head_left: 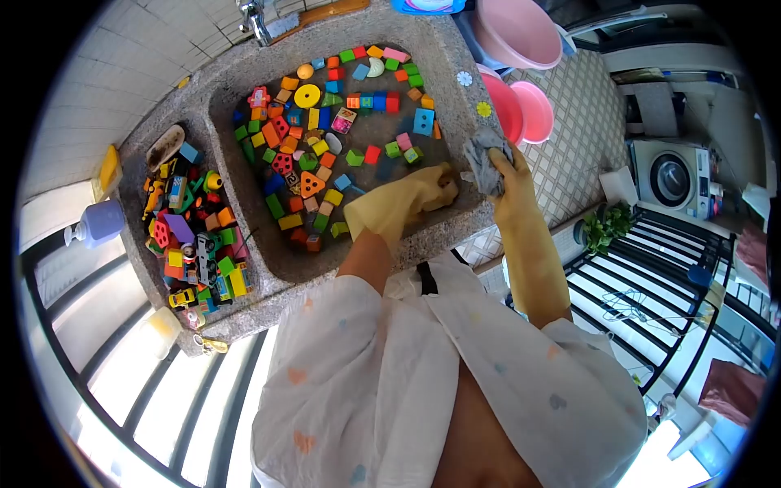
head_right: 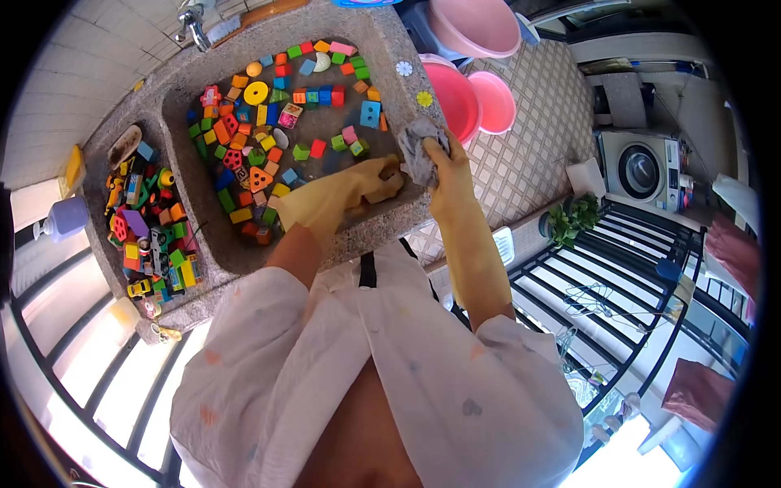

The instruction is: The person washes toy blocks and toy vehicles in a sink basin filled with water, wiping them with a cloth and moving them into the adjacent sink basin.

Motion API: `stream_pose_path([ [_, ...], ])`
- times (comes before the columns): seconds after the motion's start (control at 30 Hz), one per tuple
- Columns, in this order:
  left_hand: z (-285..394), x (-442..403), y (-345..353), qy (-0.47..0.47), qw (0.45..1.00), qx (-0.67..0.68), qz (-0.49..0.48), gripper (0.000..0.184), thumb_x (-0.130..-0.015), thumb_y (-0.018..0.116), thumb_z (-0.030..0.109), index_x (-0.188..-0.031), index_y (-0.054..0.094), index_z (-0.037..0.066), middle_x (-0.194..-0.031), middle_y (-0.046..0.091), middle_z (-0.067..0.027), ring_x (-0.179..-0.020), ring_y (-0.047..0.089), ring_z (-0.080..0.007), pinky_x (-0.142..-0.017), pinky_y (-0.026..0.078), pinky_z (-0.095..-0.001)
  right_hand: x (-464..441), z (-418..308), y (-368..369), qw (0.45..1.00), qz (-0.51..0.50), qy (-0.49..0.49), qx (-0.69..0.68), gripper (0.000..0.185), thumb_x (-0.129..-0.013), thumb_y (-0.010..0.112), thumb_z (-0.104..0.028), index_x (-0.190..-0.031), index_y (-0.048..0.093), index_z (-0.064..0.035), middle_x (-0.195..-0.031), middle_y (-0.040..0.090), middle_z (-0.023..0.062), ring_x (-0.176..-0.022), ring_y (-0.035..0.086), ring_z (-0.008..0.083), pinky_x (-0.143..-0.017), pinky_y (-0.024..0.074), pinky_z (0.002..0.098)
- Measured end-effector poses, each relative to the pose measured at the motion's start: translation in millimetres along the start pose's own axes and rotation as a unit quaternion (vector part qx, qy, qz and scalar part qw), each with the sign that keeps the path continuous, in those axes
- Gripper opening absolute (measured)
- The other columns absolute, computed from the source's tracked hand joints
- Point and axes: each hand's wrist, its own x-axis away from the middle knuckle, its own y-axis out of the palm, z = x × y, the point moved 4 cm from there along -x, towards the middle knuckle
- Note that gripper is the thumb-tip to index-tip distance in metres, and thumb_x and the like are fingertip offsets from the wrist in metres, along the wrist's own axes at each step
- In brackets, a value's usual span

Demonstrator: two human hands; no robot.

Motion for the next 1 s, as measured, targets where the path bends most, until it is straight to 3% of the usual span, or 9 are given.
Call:
stream_pose_path([
  [0.07, -10.8, -14.7, -20.4, 0.026, 0.942, -0.322, -0.088, 0.082, -0.083, 0.083, 0.025, -0.155, 0.045, 0.015, -0.142, 0.058, -0.0093, -0.13, 0.053, -0.0255, -0.104, 0.045, -0.0409, 12.1, -28.4, 15.2, 0.995, 0.043, 0.072, -0.053, 0.05, -0.098, 0.066, -0.017, -0.145, 0.052, -0.0042, -0.131, 0.065, 0.0114, -0.116, 0.066, 0.0195, -0.094, 0.0557, 0.0309],
  [0.4, -73.4, -4.7, -70.6, -0.072, 0.953, -0.291, -0.052, 0.091, -0.075, 0.086, 0.05, -0.145, 0.053, 0.003, -0.143, 0.058, -0.0195, -0.134, 0.054, -0.0311, -0.105, 0.044, -0.0408, 26.5, -24.1, 26.6, 0.97, 0.08, 0.188, -0.132, 0.054, -0.098, 0.066, -0.015, -0.148, 0.049, -0.0076, -0.135, 0.063, 0.0101, -0.116, 0.066, 0.0201, -0.093, 0.0556, 0.0316],
  [0.5, -67.3, 42.6, -65.1, -0.025, 0.951, -0.307, -0.013, 0.093, -0.076, 0.087, 0.051, -0.145, 0.052, -0.001, -0.142, 0.059, -0.0193, -0.134, 0.055, -0.0299, -0.107, 0.044, -0.0387, 13.4, 2.3, 23.3, 0.995, 0.027, 0.079, -0.057, 0.052, -0.098, 0.066, -0.015, -0.147, 0.05, -0.0085, -0.134, 0.063, 0.0102, -0.114, 0.066, 0.0198, -0.093, 0.055, 0.0313],
  [0.53, -69.0, 51.3, -68.2, -0.047, 0.967, -0.25, 0.0, 0.093, -0.077, 0.087, 0.049, -0.146, 0.051, -0.001, -0.142, 0.059, -0.0187, -0.133, 0.055, -0.0303, -0.108, 0.044, -0.0391, 12.7, -7.0, 33.0, 0.999, 0.01, 0.039, -0.033, 0.052, -0.098, 0.066, -0.015, -0.147, 0.051, -0.0087, -0.134, 0.063, 0.0103, -0.114, 0.066, 0.0196, -0.093, 0.0548, 0.0312],
  [0.6, -73.4, 61.0, -75.5, -0.064, 0.979, -0.192, 0.019, 0.092, -0.079, 0.087, 0.048, -0.147, 0.049, -0.001, -0.142, 0.059, -0.0181, -0.133, 0.055, -0.0307, -0.109, 0.044, -0.0395, 17.4, -20.0, 46.7, 0.974, 0.081, 0.186, -0.104, 0.05, -0.098, 0.066, -0.014, -0.146, 0.053, -0.0103, -0.134, 0.062, 0.0108, -0.117, 0.064, 0.0193, -0.094, 0.0545, 0.0324],
  [0.7, -101.7, 48.3, -103.0, 0.148, 0.948, 0.273, 0.069, 0.088, -0.082, 0.087, 0.042, -0.151, 0.045, 0.007, -0.141, 0.058, -0.0168, -0.127, 0.059, -0.0309, -0.105, 0.05, -0.0447, 20.9, -37.1, 68.1, 0.981, 0.006, 0.155, -0.118, 0.048, -0.098, 0.066, -0.016, -0.144, 0.054, -0.0086, -0.135, 0.062, 0.0105, -0.118, 0.064, 0.0193, -0.095, 0.0544, 0.0342],
  [0.8, -49.3, 103.5, -98.5, 0.153, 0.873, 0.457, 0.068, 0.066, -0.1, 0.056, 0.061, -0.146, 0.049, 0.015, -0.132, 0.065, -0.009, -0.112, 0.066, -0.0241, -0.074, 0.058, -0.0388, 24.3, -57.7, 88.6, 0.994, -0.094, 0.04, -0.038, 0.048, -0.098, 0.066, -0.017, -0.143, 0.054, -0.0045, -0.133, 0.063, 0.0107, -0.119, 0.064, 0.0198, -0.096, 0.054, 0.0337],
  [0.87, -1.4, 176.0, -73.4, 0.285, 0.857, 0.424, 0.06, 0.087, -0.095, 0.025, 0.084, -0.144, 0.052, 0.017, -0.13, 0.066, -0.0076, -0.105, 0.066, -0.0267, -0.066, 0.051, -0.0346, 28.6, -66.6, 106.5, 0.991, -0.11, 0.055, -0.053, 0.048, -0.098, 0.066, -0.018, -0.143, 0.055, -0.004, -0.132, 0.064, 0.0105, -0.119, 0.064, 0.0197, -0.097, 0.0536, 0.0332],
  [1.0, 24.7, 224.6, -64.1, 0.342, 0.827, 0.417, 0.16, 0.096, -0.093, 0.012, 0.087, -0.147, 0.049, 0.016, -0.133, 0.064, -0.0113, -0.1, 0.064, -0.0268, -0.063, 0.047, -0.0365, 27.8, -105.8, 147.2, 0.982, -0.146, 0.077, -0.089, 0.045, -0.098, 0.066, -0.019, -0.139, 0.058, -0.0021, -0.126, 0.067, 0.0095, -0.119, 0.064, 0.0192, -0.099, 0.052, 0.0312],
])
